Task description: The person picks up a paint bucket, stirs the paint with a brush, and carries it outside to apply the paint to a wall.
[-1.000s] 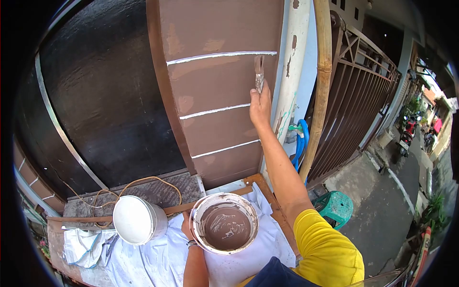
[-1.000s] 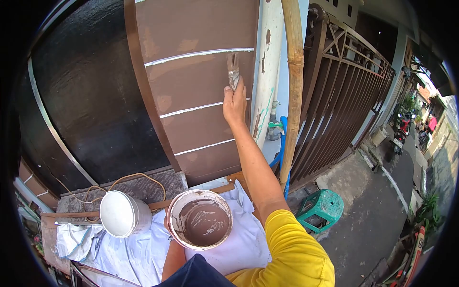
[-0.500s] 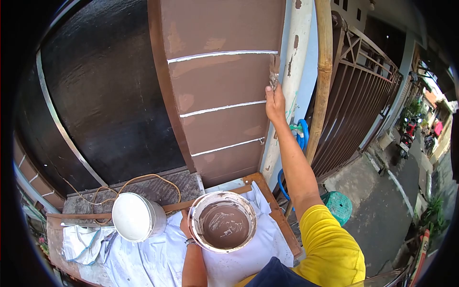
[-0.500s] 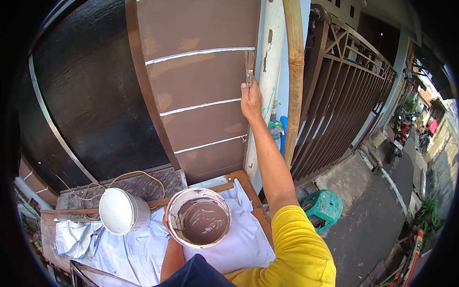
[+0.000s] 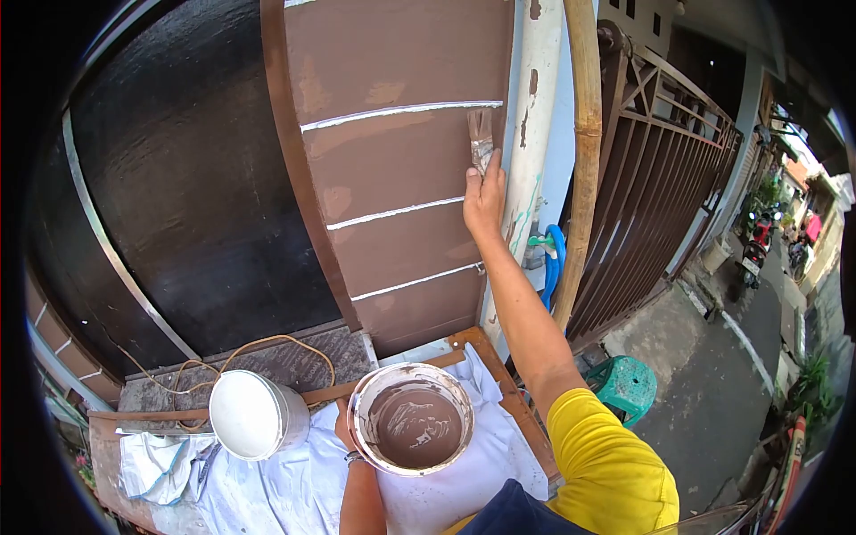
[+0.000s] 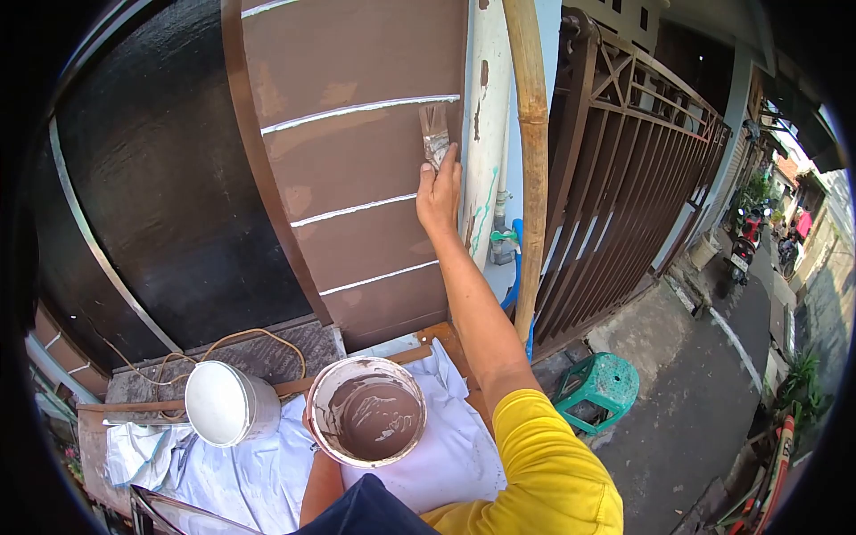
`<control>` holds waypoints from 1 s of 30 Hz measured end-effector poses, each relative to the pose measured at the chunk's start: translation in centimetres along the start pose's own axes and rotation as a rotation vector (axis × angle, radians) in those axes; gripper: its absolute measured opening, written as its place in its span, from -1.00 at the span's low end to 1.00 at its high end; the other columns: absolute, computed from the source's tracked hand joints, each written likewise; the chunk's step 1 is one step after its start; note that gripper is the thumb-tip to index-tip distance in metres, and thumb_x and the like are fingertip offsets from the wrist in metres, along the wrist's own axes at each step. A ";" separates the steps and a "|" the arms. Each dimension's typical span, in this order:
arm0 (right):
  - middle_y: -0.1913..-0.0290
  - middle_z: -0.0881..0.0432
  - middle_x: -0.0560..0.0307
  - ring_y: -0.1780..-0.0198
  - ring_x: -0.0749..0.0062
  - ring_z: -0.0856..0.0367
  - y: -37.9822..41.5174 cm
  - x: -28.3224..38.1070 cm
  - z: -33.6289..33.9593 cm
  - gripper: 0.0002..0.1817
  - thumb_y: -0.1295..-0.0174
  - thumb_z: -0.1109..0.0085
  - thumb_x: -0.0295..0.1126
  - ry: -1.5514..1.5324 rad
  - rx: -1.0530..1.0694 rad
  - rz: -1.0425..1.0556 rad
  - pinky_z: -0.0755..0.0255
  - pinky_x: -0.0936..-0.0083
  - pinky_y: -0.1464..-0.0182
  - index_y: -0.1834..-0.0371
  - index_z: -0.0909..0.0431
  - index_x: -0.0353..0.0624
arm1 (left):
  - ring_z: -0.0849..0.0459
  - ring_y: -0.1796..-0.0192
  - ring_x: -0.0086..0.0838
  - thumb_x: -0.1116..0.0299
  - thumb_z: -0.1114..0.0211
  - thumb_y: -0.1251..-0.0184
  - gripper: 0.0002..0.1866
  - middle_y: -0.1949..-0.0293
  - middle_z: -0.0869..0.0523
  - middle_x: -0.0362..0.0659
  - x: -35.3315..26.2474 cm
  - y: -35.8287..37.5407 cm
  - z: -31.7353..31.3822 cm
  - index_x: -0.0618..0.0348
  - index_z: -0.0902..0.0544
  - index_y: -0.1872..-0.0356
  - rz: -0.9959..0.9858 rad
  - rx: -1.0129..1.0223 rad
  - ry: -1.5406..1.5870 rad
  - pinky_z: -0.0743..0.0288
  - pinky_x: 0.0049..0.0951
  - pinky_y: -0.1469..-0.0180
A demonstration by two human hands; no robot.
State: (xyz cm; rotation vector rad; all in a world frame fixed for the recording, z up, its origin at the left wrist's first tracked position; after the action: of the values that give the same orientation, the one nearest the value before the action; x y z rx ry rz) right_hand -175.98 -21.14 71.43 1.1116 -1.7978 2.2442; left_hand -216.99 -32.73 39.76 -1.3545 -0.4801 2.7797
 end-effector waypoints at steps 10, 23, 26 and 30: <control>-0.07 -0.52 -0.10 0.06 0.27 -0.53 -0.3 -2.0 -1.5 -0.41 -0.58 0.09 -0.27 -0.293 -0.006 -0.201 -0.45 0.41 -0.03 -0.56 -0.16 -0.37 | -0.75 0.36 0.00 0.14 -0.16 -0.45 -0.72 0.46 -0.74 0.00 1.9 -0.3 -0.9 0.07 -0.50 -0.01 0.040 0.008 -0.052 -0.50 -0.10 0.40; 0.07 -0.58 0.11 0.17 0.57 -0.51 0.7 -0.9 -2.4 -0.68 -0.56 0.06 -0.36 -0.562 -0.129 -0.214 -0.54 0.52 0.10 -0.29 -0.43 -0.17 | -0.75 0.34 -0.02 0.16 -0.19 -0.42 -0.74 0.43 -0.75 -0.02 4.2 -0.2 -2.3 0.05 -0.55 0.02 -0.012 -0.028 0.070 -0.51 -0.09 0.32; -0.10 -0.58 0.06 0.09 0.56 -0.54 1.1 -0.1 -2.5 -0.73 -0.54 0.05 -0.39 -0.637 -0.025 -0.310 -0.58 0.45 0.04 -0.23 -0.44 -0.15 | -0.76 0.32 -0.02 0.16 -0.19 -0.42 -0.74 0.41 -0.76 -0.02 5.1 -0.2 -2.6 0.06 -0.55 0.02 -0.053 -0.037 0.147 -0.52 -0.09 0.30; -0.25 -0.55 0.05 -0.03 0.44 -0.58 1.8 0.2 -3.6 -0.67 -0.52 0.00 -0.41 -0.971 0.051 -0.376 -0.59 0.33 -0.07 -0.30 -0.37 -0.11 | -0.77 0.30 -0.02 0.16 -0.19 -0.43 -0.74 0.37 -0.77 -0.02 8.0 -0.6 -4.4 0.05 -0.55 0.01 -0.001 -0.028 0.319 -0.53 -0.09 0.29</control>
State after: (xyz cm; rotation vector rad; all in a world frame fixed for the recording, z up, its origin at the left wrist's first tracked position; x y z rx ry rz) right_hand -178.70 -18.70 69.86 2.5793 -1.4912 1.6142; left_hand -218.65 -29.87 31.27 -1.7577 -0.5047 2.4928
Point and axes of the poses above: each hand's wrist, its own y-axis away from the middle knuckle, its own z-axis out of the back of the hand, x = y × z, the point moved 7 cm from there along -y, towards the middle knuckle
